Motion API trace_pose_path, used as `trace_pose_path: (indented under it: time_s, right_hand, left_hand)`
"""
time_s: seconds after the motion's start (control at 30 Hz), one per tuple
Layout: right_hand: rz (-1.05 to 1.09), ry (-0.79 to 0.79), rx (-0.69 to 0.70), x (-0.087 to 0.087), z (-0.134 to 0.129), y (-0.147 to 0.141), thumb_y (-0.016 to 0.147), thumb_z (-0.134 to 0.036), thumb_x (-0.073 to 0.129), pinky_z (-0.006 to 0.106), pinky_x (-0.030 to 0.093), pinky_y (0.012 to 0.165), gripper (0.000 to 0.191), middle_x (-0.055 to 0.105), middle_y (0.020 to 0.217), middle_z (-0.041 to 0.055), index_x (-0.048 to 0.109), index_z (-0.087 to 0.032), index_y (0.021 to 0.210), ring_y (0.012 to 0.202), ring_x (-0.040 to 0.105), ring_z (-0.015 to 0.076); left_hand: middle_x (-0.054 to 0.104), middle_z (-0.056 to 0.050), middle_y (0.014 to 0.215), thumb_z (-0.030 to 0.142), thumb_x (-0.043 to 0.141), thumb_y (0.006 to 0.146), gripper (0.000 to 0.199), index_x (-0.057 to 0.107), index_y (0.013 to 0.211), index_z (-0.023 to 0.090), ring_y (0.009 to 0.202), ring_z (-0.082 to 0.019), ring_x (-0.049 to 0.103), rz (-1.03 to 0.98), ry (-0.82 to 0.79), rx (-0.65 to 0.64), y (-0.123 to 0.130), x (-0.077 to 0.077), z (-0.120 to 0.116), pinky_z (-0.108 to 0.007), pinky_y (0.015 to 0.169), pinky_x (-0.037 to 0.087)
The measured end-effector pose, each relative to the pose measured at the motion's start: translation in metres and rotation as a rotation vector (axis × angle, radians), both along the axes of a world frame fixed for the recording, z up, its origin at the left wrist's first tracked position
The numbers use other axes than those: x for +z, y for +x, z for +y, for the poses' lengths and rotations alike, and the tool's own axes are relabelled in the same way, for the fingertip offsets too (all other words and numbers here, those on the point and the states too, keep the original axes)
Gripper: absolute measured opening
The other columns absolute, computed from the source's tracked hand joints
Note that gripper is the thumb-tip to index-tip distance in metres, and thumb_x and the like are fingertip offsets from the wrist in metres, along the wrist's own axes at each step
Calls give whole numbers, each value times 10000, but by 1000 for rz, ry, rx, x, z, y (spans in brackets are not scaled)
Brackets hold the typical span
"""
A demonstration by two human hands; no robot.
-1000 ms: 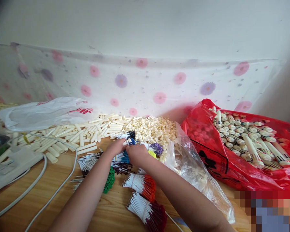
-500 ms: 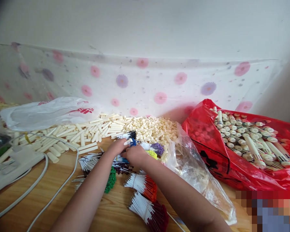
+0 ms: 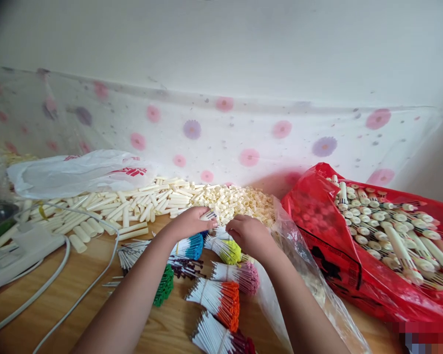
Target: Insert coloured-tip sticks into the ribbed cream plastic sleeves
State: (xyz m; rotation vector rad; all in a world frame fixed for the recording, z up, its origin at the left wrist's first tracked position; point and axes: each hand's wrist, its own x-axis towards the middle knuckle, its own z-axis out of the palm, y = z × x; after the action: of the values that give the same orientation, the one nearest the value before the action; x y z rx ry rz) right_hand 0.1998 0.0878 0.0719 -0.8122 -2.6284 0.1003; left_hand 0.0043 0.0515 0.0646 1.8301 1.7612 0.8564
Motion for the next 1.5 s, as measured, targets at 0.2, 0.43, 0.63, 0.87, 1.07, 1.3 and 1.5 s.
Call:
trace_pose_path:
  time_s: [0.2, 0.43, 0.63, 0.87, 1.07, 1.3, 1.5]
  right_hand:
    - [399, -38, -3, 21, -15, 21, 795, -236, 511, 236, 436, 580, 75, 584, 750, 27, 566, -187, 779, 681, 537, 124]
    - [1197, -472, 368, 25, -31, 18, 749, -181, 595, 228, 467, 556, 457, 557, 731, -37, 390, -318, 1133, 631, 539, 94]
    - [1415, -425, 420, 22, -45, 3, 746, -203, 610, 238, 493, 524, 406, 563, 732, -52, 442, -343, 1087, 554, 562, 84]
    - [1254, -178, 329, 15, -51, 1, 833, -237, 501, 381, 486, 755, 355, 630, 866, 16, 418, -320, 1167, 850, 603, 164]
    - [1328, -228, 387, 20, -59, -5, 849, -199, 466, 330, 506, 688, 218, 631, 764, -17, 396, -301, 1028, 797, 618, 147]
    - [1165, -149, 284, 13, -58, 0, 833, -192, 483, 322, 493, 725, 200, 600, 904, 27, 522, -282, 1007, 863, 573, 155]
    - [1333, -294, 341, 16, -60, -5, 774, -158, 568, 266, 490, 619, 337, 564, 772, -19, 462, -301, 1061, 721, 568, 116]
  left_hand:
    - [640, -11, 809, 397, 556, 684, 274, 615, 836, 177, 735, -179, 570, -71, 60, -192, 21, 35, -19, -228, 609, 403]
    - [405, 39, 549, 370, 588, 650, 231, 509, 611, 157, 515, -88, 349, -293, 36, -296, 38, 47, -38, -209, 488, 295]
    - [352, 47, 572, 254, 573, 674, 164, 458, 607, 158, 539, -76, 313, -478, 9, -464, 55, 46, -41, -202, 503, 274]
    - [373, 55, 508, 311, 549, 699, 203, 465, 596, 157, 473, -68, 333, -623, 73, -487, 56, 46, -40, -201, 474, 272]
    - [380, 52, 549, 251, 563, 678, 177, 439, 596, 156, 518, -68, 335, -635, 55, -514, 57, 49, -45, -194, 500, 286]
    - [353, 55, 526, 246, 550, 661, 168, 432, 585, 153, 492, -63, 293, -623, 63, -520, 59, 49, -47, -192, 469, 259]
    - [411, 35, 571, 234, 554, 671, 114, 496, 634, 143, 553, -80, 342, -608, 130, -484, 59, 47, -45, -198, 524, 305]
